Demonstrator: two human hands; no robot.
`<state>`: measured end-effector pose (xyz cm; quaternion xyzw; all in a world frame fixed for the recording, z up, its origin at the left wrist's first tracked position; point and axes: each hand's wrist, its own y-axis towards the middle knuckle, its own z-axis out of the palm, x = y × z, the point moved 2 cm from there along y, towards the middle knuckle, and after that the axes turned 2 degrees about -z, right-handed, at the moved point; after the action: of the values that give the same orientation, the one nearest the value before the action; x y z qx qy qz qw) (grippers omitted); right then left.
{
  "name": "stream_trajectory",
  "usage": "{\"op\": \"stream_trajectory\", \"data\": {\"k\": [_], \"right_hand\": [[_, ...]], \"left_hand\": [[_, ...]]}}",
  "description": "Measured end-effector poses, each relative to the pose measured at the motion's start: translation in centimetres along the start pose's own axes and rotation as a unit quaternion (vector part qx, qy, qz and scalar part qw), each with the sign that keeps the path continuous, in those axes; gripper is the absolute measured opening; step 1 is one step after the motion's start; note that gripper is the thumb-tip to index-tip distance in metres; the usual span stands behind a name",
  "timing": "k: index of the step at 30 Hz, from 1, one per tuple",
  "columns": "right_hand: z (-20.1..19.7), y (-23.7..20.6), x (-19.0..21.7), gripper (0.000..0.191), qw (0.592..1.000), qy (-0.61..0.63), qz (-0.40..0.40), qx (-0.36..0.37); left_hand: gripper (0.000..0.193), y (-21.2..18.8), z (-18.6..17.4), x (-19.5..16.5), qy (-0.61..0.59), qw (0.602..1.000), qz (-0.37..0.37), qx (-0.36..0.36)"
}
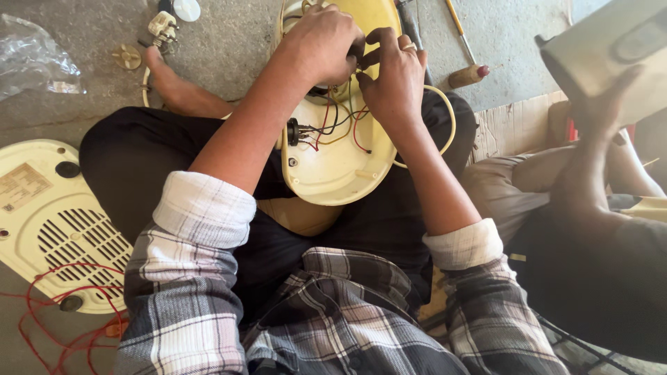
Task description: The person sits on the floor repairing a small kitchen appliance base, unscrewing and lifting out the motor assembly, disconnecting its wires, and repositioning the parts while handling the power cord and screws. Other people nearby work on similar appliance housings.
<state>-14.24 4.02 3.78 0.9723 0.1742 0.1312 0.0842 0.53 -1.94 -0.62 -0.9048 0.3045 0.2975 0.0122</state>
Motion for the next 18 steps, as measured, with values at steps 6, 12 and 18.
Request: {"op": "stream_trajectory", "data": {"k": [6, 12, 18], "right_hand": [[-0.6, -0.6, 0.0, 0.051, 1.000, 0.020, 0.013, -0.006], [-1.4, -1.0, 0.5, 0.049, 0.999, -0.020, 0.019, -0.016], [-1.6, -1.0, 0.4, 0.051, 0.999, -0.029, 0.026, -0.003]], "left_hand": [[0.021, 0.3, -0.3, -0.2, 0.009, 1.000, -0.010, 0.006], [0.025, 2.8, -0.4, -1.1, 0.034, 0.991, -0.053, 0.116], [0.028, 3.9, -0.3, -1.5, 0.109, 0.969, -0.060, 0.213]]}}
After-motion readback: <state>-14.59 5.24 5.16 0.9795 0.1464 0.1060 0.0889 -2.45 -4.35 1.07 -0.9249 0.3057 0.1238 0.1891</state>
